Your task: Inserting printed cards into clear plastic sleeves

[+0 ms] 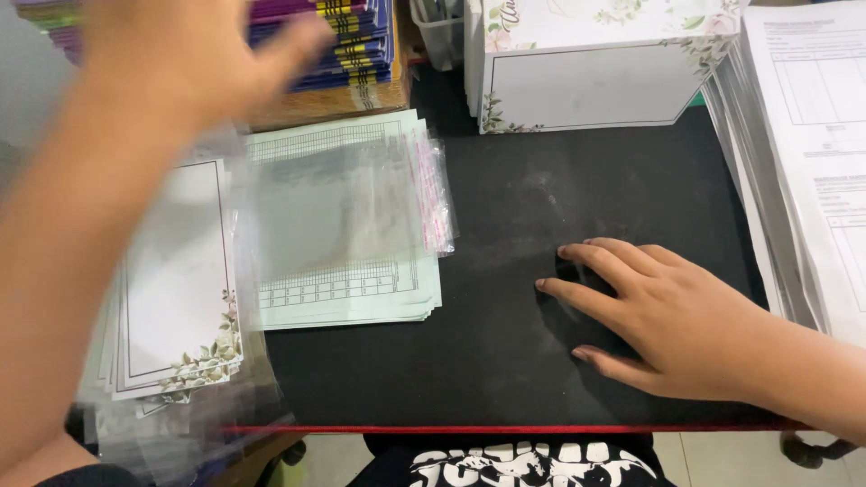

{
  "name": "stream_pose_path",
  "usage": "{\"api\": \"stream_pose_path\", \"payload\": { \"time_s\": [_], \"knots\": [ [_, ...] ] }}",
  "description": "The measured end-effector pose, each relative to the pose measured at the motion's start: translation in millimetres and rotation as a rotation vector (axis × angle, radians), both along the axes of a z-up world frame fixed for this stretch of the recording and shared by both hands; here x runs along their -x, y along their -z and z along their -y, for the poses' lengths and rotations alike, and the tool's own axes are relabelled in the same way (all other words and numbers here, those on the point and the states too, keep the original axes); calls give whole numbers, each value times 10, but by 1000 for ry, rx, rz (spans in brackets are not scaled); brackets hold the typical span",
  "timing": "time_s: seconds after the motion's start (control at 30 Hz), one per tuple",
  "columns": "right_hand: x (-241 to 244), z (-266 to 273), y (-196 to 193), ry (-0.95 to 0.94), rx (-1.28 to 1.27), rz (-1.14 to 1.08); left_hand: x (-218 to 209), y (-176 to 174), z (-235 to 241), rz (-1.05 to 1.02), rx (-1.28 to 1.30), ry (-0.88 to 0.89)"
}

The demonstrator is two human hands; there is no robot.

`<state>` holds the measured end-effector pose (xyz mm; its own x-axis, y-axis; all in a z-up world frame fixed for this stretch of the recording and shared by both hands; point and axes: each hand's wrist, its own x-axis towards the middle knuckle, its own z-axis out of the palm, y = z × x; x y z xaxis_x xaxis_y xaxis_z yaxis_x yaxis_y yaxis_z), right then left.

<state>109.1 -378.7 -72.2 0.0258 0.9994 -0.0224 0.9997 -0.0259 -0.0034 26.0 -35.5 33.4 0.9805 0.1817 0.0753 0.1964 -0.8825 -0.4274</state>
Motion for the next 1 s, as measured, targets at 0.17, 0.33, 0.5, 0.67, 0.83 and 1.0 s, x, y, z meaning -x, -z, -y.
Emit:
{"api": "stream_pose_path", "payload": {
  "time_s": [0.17, 0.33, 0.5, 0.67, 0.83, 1.0],
  "knots": [
    [57, 39, 48, -17, -17, 111, 461, 853, 881, 120, 412, 683],
    [-31, -87, -16, -22, 124, 49, 952, 1320, 1484, -48, 619, 967],
    [-310, -332, -82, -1, 326, -68, 849, 1367, 1449, -19, 596, 942],
    [-520, -457, 99, -109, 196, -194, 770, 1427, 1522, -88, 627, 891],
    [-571, -455, 63, -55, 128, -358, 614, 1382, 1591, -122, 511, 905],
    [-616, -450, 32, 61, 241, -426, 115, 833, 1307, 210, 281, 1048]
  ]
}}
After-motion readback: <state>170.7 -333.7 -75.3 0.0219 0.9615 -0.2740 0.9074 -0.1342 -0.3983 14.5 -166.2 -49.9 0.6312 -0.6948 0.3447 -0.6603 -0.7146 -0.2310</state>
